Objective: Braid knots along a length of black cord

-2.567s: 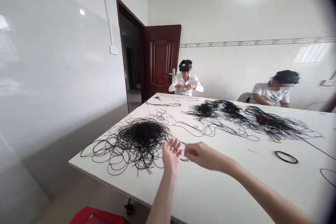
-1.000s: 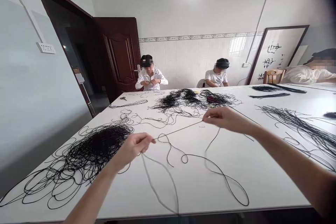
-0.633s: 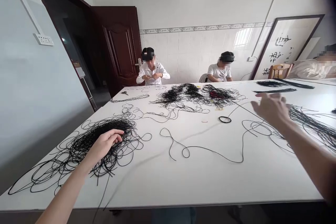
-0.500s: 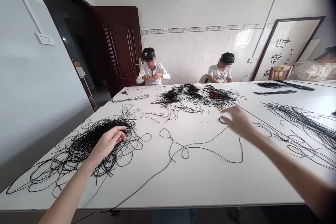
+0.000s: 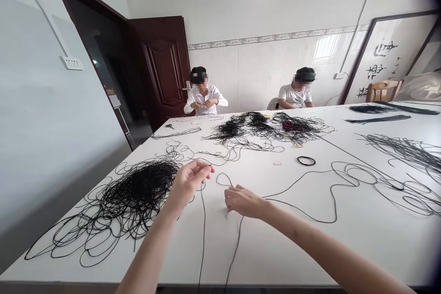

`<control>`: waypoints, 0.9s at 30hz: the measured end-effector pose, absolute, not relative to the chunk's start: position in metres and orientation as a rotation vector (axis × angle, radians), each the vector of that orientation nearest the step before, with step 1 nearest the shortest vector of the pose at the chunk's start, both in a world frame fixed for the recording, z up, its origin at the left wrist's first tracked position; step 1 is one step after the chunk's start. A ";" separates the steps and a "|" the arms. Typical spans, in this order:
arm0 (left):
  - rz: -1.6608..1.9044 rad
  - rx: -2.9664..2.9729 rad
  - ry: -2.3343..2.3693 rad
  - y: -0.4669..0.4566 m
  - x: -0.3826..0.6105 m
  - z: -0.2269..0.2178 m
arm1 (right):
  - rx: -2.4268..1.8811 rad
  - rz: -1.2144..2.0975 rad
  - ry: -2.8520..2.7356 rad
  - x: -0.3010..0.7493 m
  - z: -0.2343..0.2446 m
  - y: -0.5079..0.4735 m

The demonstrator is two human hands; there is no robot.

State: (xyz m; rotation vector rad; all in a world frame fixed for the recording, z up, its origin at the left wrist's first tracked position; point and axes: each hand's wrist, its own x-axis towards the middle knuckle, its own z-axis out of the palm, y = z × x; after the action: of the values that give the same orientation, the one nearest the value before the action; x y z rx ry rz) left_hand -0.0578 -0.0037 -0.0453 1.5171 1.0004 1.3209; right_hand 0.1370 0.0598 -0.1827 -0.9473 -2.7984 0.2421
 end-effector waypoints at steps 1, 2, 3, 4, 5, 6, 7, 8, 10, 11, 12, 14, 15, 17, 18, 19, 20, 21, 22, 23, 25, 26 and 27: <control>1.350 1.510 0.977 -0.002 -0.052 -0.041 | -0.962 0.268 -2.764 0.136 -0.183 0.060; 1.381 1.503 0.950 0.001 -0.046 -0.037 | -0.981 0.298 -2.718 0.136 -0.181 0.061; 1.416 1.495 0.920 0.005 -0.039 -0.032 | -1.001 0.332 -2.660 0.137 -0.177 0.062; 1.453 1.488 0.888 0.009 -0.032 -0.027 | -1.022 0.368 -2.588 0.138 -0.172 0.063; 1.492 1.481 0.855 0.013 -0.025 -0.021 | -1.042 0.405 -2.500 0.139 -0.163 0.066; 1.534 1.474 0.823 0.017 -0.019 -0.016 | -1.058 0.445 -2.400 0.142 -0.153 0.069; 1.581 1.464 0.796 0.020 -0.013 -0.010 | -1.065 0.485 -2.292 0.145 -0.139 0.071; 1.630 1.451 0.773 0.023 -0.007 -0.006 | -1.062 0.522 -2.183 0.149 -0.124 0.073; 1.728 1.418 0.746 0.027 0.001 0.001 | -1.024 0.582 -1.980 0.155 -0.092 0.073; 1.766 1.402 0.741 0.028 0.005 0.003 | -0.994 0.600 -1.894 0.157 -0.075 0.071; 1.792 1.391 0.740 0.029 0.008 0.003 | -0.963 0.614 -1.822 0.159 -0.060 0.067; 1.803 1.387 0.750 0.030 0.012 0.001 | -0.896 0.643 -1.721 0.158 -0.037 0.056; 1.791 1.392 0.760 0.031 0.014 -0.001 | -0.868 0.656 -1.688 0.157 -0.029 0.049; 1.736 1.404 0.773 0.031 0.017 -0.004 | -0.828 0.666 -1.647 0.152 -0.019 0.037; 1.706 1.412 0.768 0.031 0.018 -0.005 | -0.817 0.664 -1.632 0.150 -0.016 0.032; 1.683 1.417 0.757 0.030 0.020 -0.006 | -0.811 0.662 -1.617 0.149 -0.015 0.028; 1.666 1.418 0.744 0.029 0.021 -0.006 | -0.809 0.659 -1.603 0.147 -0.015 0.026; 1.655 1.417 0.728 0.028 0.022 -0.006 | -0.811 0.653 -1.594 0.147 -0.015 0.024; 1.647 1.414 0.709 0.027 0.023 -0.005 | -0.816 0.637 -1.593 0.146 -0.016 0.023; 1.642 1.406 0.687 0.025 0.024 -0.005 | -0.827 0.611 -1.599 0.146 -0.017 0.022; 1.643 1.375 0.637 0.020 0.025 -0.005 | -0.867 0.523 -1.634 0.146 -0.021 0.021; 1.649 1.365 0.612 0.018 0.025 -0.006 | -0.890 0.460 -1.654 0.146 -0.023 0.020; 1.656 1.361 0.597 0.014 0.025 -0.007 | -0.911 0.390 -1.670 0.146 -0.026 0.019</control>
State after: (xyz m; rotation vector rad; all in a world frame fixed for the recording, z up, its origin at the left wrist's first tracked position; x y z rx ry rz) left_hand 0.0249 0.0144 -0.0074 1.3609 0.5968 1.6560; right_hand 0.1465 0.0189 -0.0264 -0.9107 -1.6703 0.3903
